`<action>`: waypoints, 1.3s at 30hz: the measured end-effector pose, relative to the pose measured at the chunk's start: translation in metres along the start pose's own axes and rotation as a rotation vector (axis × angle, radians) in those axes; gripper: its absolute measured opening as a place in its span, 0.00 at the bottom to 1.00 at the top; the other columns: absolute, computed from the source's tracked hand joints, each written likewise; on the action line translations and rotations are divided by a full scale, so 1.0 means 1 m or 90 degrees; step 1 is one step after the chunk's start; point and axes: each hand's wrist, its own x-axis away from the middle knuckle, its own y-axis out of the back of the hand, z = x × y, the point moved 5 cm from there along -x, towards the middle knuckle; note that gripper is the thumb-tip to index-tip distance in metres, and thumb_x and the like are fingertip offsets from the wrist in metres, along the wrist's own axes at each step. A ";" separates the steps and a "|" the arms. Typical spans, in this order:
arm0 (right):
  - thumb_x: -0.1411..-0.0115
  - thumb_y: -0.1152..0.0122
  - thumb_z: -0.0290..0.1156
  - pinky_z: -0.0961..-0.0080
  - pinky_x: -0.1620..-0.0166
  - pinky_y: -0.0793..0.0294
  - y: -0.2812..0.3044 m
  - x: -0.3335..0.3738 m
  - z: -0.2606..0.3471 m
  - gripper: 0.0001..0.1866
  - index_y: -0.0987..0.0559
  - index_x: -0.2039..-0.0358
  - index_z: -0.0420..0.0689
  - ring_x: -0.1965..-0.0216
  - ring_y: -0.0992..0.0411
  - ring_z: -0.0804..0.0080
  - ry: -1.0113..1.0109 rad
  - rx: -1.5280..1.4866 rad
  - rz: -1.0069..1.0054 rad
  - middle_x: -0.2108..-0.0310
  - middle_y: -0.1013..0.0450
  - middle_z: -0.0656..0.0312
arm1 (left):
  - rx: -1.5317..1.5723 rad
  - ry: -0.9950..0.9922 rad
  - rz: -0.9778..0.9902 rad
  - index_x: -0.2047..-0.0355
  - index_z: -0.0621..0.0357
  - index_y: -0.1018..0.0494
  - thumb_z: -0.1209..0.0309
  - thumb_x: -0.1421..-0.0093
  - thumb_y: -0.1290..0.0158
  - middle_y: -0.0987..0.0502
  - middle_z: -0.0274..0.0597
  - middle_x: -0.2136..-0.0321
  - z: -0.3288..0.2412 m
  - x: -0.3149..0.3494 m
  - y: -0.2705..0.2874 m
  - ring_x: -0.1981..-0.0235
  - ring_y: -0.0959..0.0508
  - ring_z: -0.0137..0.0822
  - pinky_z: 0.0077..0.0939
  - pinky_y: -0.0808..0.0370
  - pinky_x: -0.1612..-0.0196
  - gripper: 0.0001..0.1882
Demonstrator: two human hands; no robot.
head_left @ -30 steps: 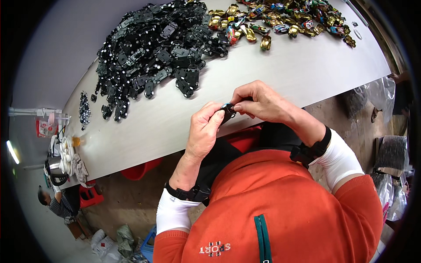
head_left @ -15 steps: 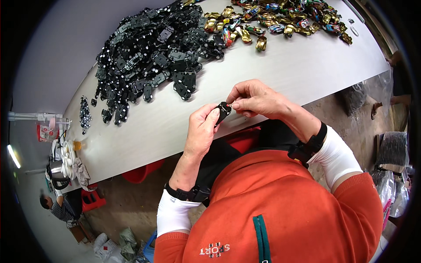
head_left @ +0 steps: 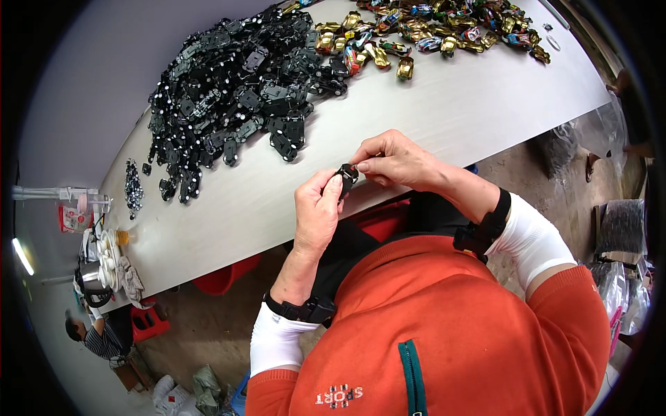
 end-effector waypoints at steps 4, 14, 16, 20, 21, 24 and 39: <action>0.39 0.51 0.27 0.87 0.80 0.41 0.015 0.009 0.003 0.08 0.24 0.67 0.38 0.82 0.39 0.85 -0.059 -0.180 -0.049 0.80 0.36 0.70 | 0.035 0.031 0.018 0.62 0.66 0.26 0.72 0.38 0.52 0.28 0.33 0.78 -0.001 -0.001 -0.001 0.83 0.35 0.19 0.10 0.39 0.83 0.10; 0.40 0.46 0.33 0.86 0.82 0.47 0.000 0.016 0.002 0.08 0.25 0.69 0.41 0.85 0.45 0.87 -0.063 -0.054 0.007 0.84 0.39 0.73 | 0.097 0.104 0.043 0.64 0.64 0.26 0.71 0.39 0.52 0.27 0.37 0.82 -0.007 0.003 -0.007 0.88 0.35 0.21 0.11 0.43 0.87 0.10; 0.41 0.45 0.32 0.85 0.82 0.46 0.000 0.017 0.003 0.08 0.25 0.70 0.40 0.85 0.43 0.86 -0.075 -0.064 0.005 0.85 0.38 0.71 | 0.072 0.096 0.036 0.64 0.64 0.26 0.71 0.39 0.52 0.27 0.36 0.82 -0.010 0.004 -0.007 0.88 0.35 0.21 0.12 0.43 0.87 0.10; 0.44 0.42 0.30 0.82 0.82 0.42 0.004 0.015 0.004 0.08 0.24 0.73 0.37 0.83 0.40 0.84 -0.012 0.026 -0.028 0.85 0.34 0.68 | 0.021 0.056 0.047 0.65 0.65 0.25 0.71 0.39 0.53 0.28 0.34 0.82 -0.014 0.003 -0.013 0.87 0.35 0.20 0.12 0.42 0.85 0.09; 0.45 0.41 0.31 0.81 0.82 0.41 0.004 0.016 0.005 0.09 0.24 0.74 0.37 0.83 0.40 0.84 0.025 0.083 -0.045 0.84 0.33 0.68 | -0.021 0.036 0.044 0.66 0.65 0.26 0.72 0.39 0.53 0.29 0.33 0.82 -0.013 0.005 -0.013 0.86 0.35 0.19 0.13 0.41 0.85 0.09; 0.45 0.39 0.32 0.84 0.79 0.42 0.007 0.023 0.008 0.08 0.24 0.74 0.40 0.80 0.41 0.87 -0.053 0.078 0.045 0.83 0.34 0.72 | -0.094 -0.006 0.069 0.67 0.66 0.26 0.75 0.40 0.54 0.31 0.30 0.82 -0.014 0.011 -0.019 0.85 0.36 0.18 0.15 0.39 0.83 0.08; 0.54 0.36 0.27 0.66 0.65 0.30 0.145 0.001 0.038 0.09 0.24 0.70 0.41 0.69 0.29 0.58 0.176 0.577 -0.453 0.73 0.28 0.54 | 0.133 0.424 0.052 0.51 0.63 0.37 0.63 0.38 0.52 0.26 0.52 0.62 0.204 -0.013 0.012 0.67 0.23 0.45 0.36 0.24 0.68 0.20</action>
